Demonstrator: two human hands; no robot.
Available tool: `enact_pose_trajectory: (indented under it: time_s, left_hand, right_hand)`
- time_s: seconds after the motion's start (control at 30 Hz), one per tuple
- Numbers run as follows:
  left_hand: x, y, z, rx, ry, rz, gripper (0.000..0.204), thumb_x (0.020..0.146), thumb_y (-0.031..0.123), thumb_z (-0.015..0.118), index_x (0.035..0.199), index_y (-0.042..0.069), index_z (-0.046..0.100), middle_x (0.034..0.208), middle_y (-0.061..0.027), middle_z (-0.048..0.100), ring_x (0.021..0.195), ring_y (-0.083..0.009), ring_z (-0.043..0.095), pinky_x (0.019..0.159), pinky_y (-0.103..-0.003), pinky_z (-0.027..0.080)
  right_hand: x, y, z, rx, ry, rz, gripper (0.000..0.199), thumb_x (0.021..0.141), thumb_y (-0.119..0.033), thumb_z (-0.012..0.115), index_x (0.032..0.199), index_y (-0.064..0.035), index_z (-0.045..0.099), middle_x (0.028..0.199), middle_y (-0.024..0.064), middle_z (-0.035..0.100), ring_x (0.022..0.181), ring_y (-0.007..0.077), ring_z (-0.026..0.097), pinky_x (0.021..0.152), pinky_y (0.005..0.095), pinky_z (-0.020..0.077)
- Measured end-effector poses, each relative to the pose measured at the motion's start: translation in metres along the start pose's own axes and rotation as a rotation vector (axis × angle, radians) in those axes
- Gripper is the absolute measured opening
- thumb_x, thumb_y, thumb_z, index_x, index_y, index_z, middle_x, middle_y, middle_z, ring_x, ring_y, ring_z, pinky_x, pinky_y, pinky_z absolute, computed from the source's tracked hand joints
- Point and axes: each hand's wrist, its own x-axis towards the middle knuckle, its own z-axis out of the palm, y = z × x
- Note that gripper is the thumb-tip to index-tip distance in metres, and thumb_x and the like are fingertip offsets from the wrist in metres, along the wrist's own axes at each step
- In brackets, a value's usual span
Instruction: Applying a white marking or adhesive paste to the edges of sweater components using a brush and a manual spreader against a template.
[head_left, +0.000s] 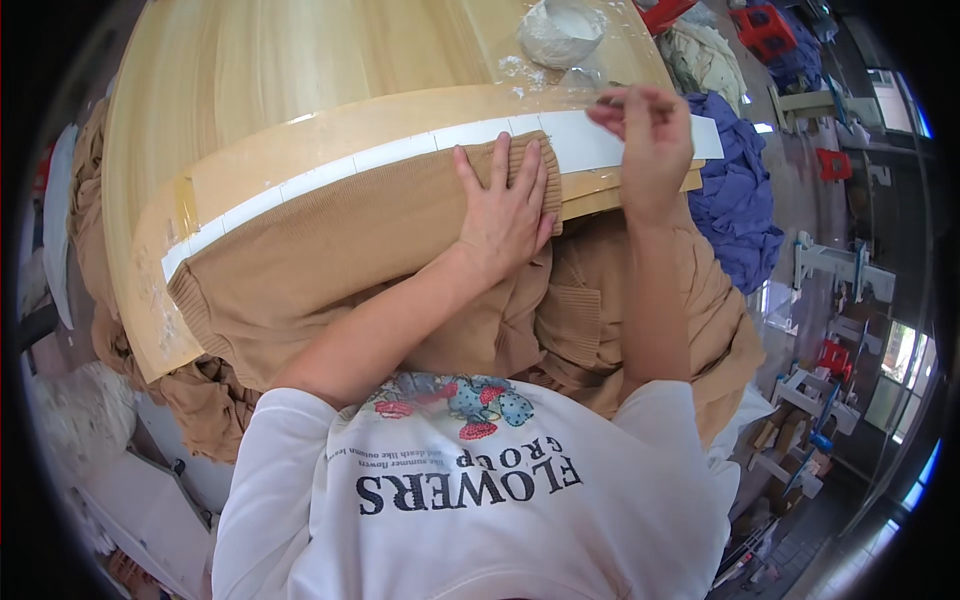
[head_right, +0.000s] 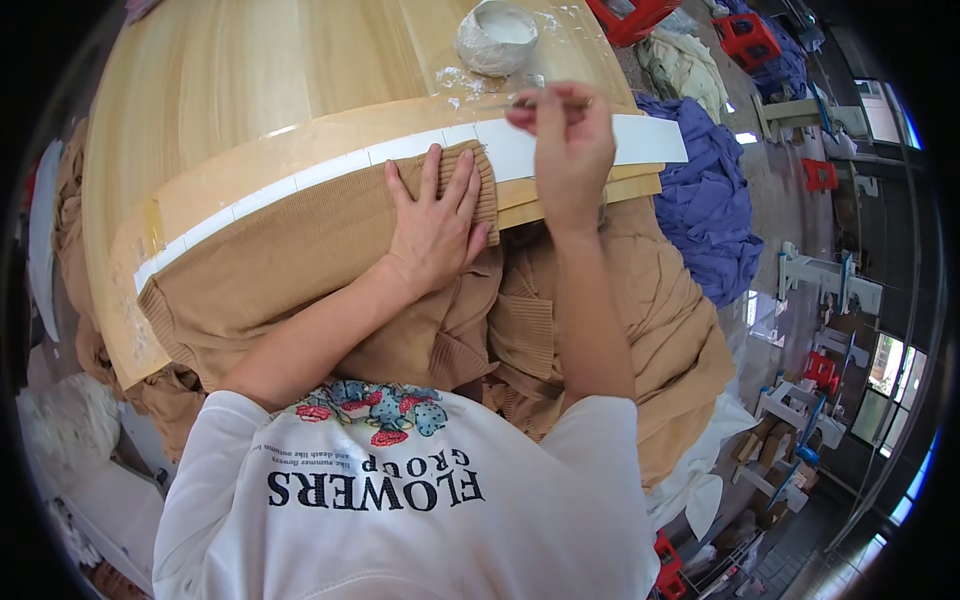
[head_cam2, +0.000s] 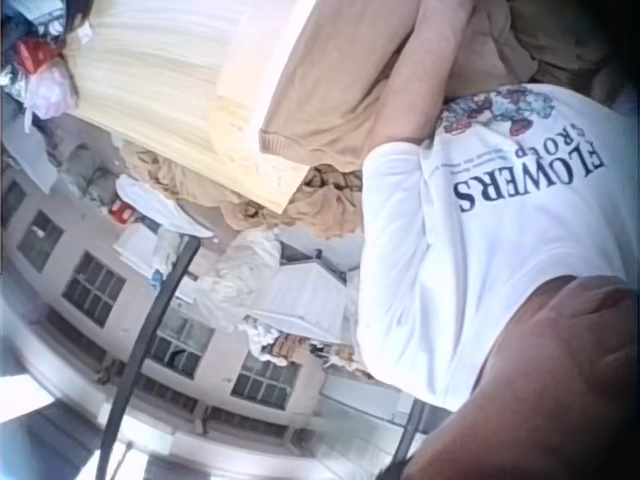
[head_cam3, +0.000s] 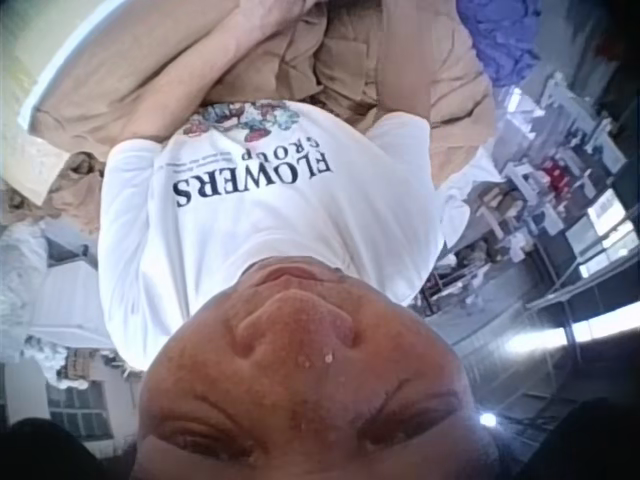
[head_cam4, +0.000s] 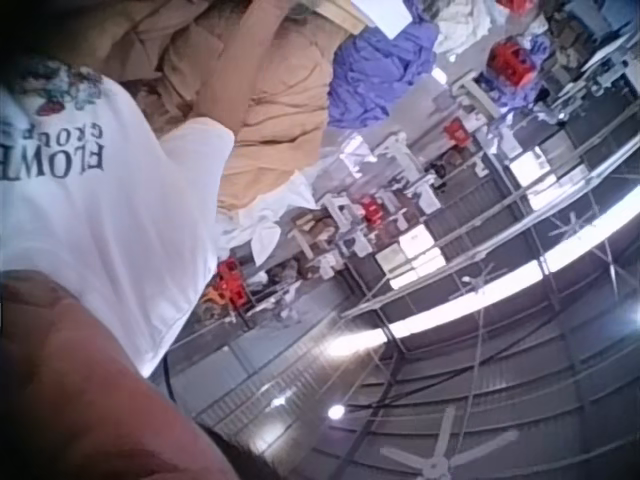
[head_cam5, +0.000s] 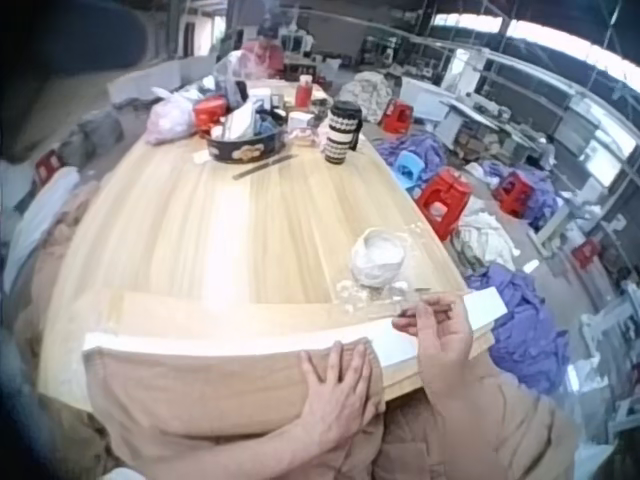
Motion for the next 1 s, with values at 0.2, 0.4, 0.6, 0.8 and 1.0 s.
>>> enact_pose_trajectory:
  time_s: [0.2,0.4,0.6,0.8,1.0]
  left_hand:
    - [0.0,0.0,-0.002,-0.016,0.002,0.004,0.059,0.082,0.039,0.048,0.127,0.002,0.041,0.136,-0.0111,0.032,0.129,-0.0394,0.02,0.09,-0.074,0.013]
    - [0.0,-0.001,0.004,-0.021,0.018,0.018,0.06,0.08,0.04,0.049,0.127,0.003,0.042,0.133,-0.0106,0.035,0.13,-0.0393,0.019,0.089,-0.075,0.012]
    - [-0.001,-0.003,0.006,-0.019,-0.024,-0.001,0.059,0.083,0.041,0.046,0.128,0.005,0.042,0.132,-0.0126,0.036,0.128,-0.0424,0.021,0.09,-0.076,0.008]
    - [0.004,0.008,-0.011,0.119,-0.217,-0.035,0.058,0.085,0.034,0.046,0.136,0.011,0.032,0.135,-0.0092,0.035,0.123,-0.0326,0.033,0.094,-0.063,0.024]
    - [0.001,0.0,0.049,-1.854,0.062,-0.147,0.055,0.079,0.037,0.052,0.123,0.004,0.047,0.13,-0.017,0.04,0.123,-0.0391,0.032,0.092,-0.074,0.011]
  right_hand:
    - [-0.043,0.02,0.004,-0.175,-0.09,0.029,0.008,0.087,-0.002,0.053,0.092,0.0017,0.049,0.08,0.0077,0.061,0.073,0.013,0.063,0.063,0.0226,0.0493]
    - [-0.045,0.031,0.007,-0.272,-0.137,0.002,0.007,0.086,-0.002,0.054,0.089,0.0022,0.05,0.077,0.0079,0.061,0.071,0.0122,0.063,0.06,0.0229,0.0496]
    - [-0.053,0.01,0.033,-0.119,-0.119,-0.047,0.008,0.084,0.0,0.058,0.088,0.0029,0.052,0.078,0.0075,0.062,0.071,0.0099,0.061,0.059,0.0222,0.0495]
    - [-0.058,0.028,0.057,-0.285,-0.323,-0.14,0.009,0.081,-0.001,0.061,0.087,0.0004,0.055,0.072,0.0086,0.063,0.068,0.0132,0.063,0.059,0.0245,0.0504]
    - [-0.063,0.013,0.078,-0.191,-0.267,-0.093,0.009,0.082,-0.001,0.06,0.089,0.0011,0.054,0.073,0.0059,0.063,0.07,0.0125,0.063,0.063,0.0223,0.0507]
